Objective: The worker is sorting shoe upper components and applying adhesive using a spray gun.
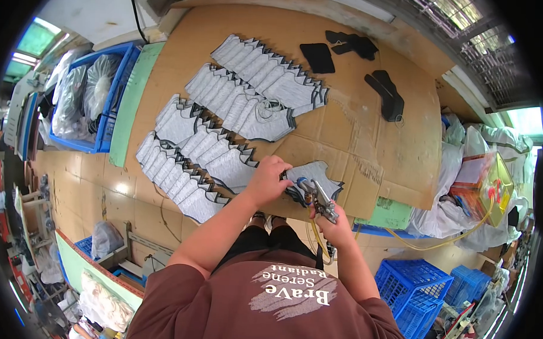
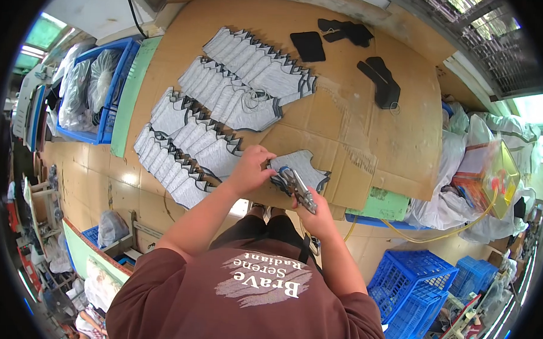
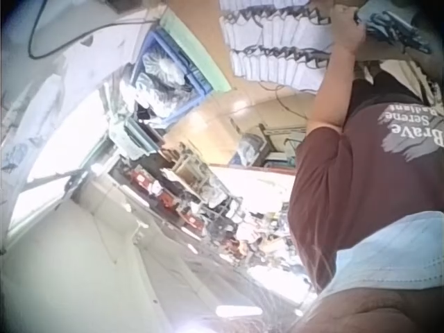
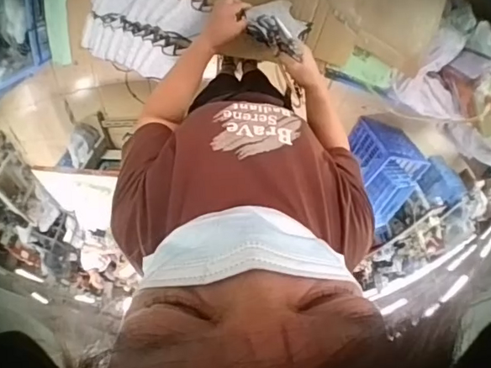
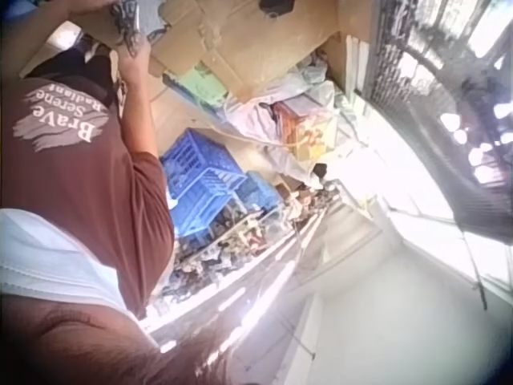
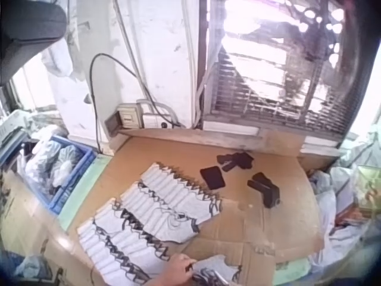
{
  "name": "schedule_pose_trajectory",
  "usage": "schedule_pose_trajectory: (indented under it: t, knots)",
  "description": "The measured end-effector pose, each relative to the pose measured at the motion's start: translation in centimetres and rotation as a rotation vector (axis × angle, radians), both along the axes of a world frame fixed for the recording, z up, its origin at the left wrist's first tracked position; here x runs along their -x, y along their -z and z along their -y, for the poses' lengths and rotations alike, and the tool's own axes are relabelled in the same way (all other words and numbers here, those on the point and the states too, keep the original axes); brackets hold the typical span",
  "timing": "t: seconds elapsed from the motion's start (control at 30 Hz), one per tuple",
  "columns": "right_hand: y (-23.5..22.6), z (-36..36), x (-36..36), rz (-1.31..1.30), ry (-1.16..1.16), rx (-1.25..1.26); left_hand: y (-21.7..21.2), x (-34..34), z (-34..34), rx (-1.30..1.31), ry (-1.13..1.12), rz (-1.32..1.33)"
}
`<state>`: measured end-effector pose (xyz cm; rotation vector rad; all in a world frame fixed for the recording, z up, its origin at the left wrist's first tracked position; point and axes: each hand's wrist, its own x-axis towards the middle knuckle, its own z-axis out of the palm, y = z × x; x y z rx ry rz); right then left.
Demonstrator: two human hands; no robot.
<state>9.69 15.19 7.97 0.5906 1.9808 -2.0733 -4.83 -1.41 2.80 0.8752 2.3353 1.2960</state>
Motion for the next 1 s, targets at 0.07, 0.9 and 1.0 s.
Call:
schedule_pose_trajectory:
  t: [0.07,0.9,1.0]
  knots:
    - [0.0,0.1,0.2,0.000,0.005,-0.003,0.1,0.0,0.0,-0.005,-0.005,-0.010]
    - [-0.6,-1.5,-1.1,-0.006,0.173,0.005,-0.5,0.7,2.1,-0.106,-0.415,0.395]
    - [-0.9,-1.4,-1.0,-0.006,0.137,0.029,0.8,4.9,7.9,-0.212,-0.793,0.468]
